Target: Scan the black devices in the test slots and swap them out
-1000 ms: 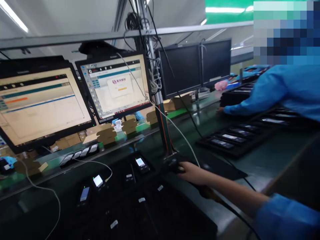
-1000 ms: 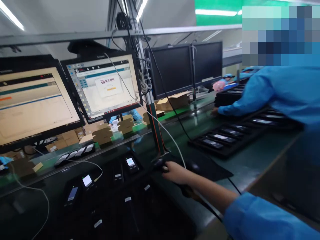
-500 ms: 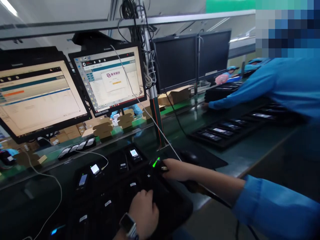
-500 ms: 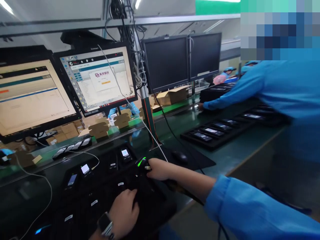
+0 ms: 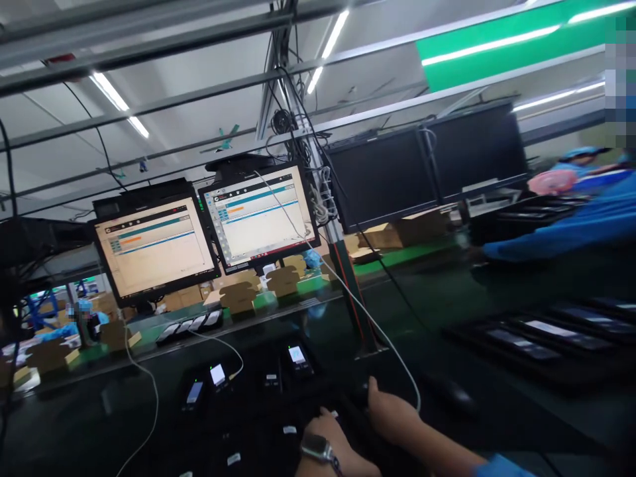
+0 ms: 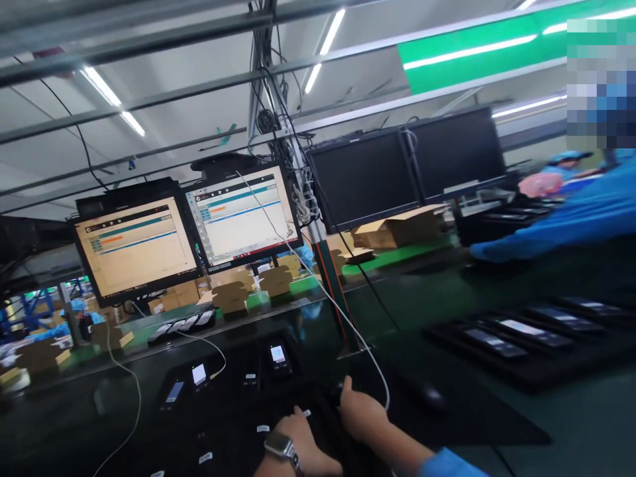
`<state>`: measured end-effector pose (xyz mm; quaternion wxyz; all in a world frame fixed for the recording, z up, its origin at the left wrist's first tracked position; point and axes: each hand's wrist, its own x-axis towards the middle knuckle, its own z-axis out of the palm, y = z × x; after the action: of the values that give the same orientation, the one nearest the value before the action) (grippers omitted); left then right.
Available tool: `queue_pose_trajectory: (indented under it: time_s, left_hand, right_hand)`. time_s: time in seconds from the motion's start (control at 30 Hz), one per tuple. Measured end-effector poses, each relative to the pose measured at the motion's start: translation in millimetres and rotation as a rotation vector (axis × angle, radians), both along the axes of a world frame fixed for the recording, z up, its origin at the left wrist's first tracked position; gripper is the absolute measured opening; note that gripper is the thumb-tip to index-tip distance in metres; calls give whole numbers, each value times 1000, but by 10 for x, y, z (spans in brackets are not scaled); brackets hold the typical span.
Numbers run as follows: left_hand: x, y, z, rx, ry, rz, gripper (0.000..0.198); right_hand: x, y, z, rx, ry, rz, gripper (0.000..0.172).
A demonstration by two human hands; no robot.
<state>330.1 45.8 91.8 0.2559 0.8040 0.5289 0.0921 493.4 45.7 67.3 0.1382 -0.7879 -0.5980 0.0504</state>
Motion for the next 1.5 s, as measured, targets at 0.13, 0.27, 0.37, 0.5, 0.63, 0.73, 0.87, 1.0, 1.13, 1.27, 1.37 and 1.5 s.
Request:
queue_pose_trajectory:
  time_s: [0.13,0.27,0.37,0.5,0.63,0.73,0.87,1.0,1.13,1.27,1.37,1.5]
  left_hand:
    - [-260,107,-25,-407,-551,131,87]
    - [-522,48,-6,-829,-927,54,52]
    - [-647,-149,61,-1168,-1360,69,46]
    - [-718,-406,136,-1308,-1686,128,28]
    - [-762,-510,109,-1256,-1784,154,23]
    - [-771,-526,66,-1183,-1747,154,27]
    - [-746,-534,28,-1042,-1676,240,35]
    - [-734,-552,-17,-837,-1575,177,40]
    - [-697,-585,-54,-702,-1492,193,46]
    - [-576,-535,-75,-710,-1380,260,49]
    - [-418,-390,-86,-803,-1256,276,36]
    - [-216,-189,-139,-723,-1088,242,32]
  right_hand:
    - [80,-94,78,15,-11,17,32]
    - [-1,-336,384,167,70,115,22]
    - [-220,-591,497,293,276,363,31]
    - [-493,-877,500,435,440,698,35]
    - [-628,-982,513,523,447,710,32]
    - [-674,-983,554,507,439,681,29]
    - [-684,-954,630,450,497,664,28]
    - [-677,-943,661,395,615,642,28]
    - [-710,-992,576,459,693,670,32]
    - [-627,-936,438,424,727,674,38]
    - [-395,-696,332,292,622,642,31]
    - [-82,-276,114,86,199,636,29]
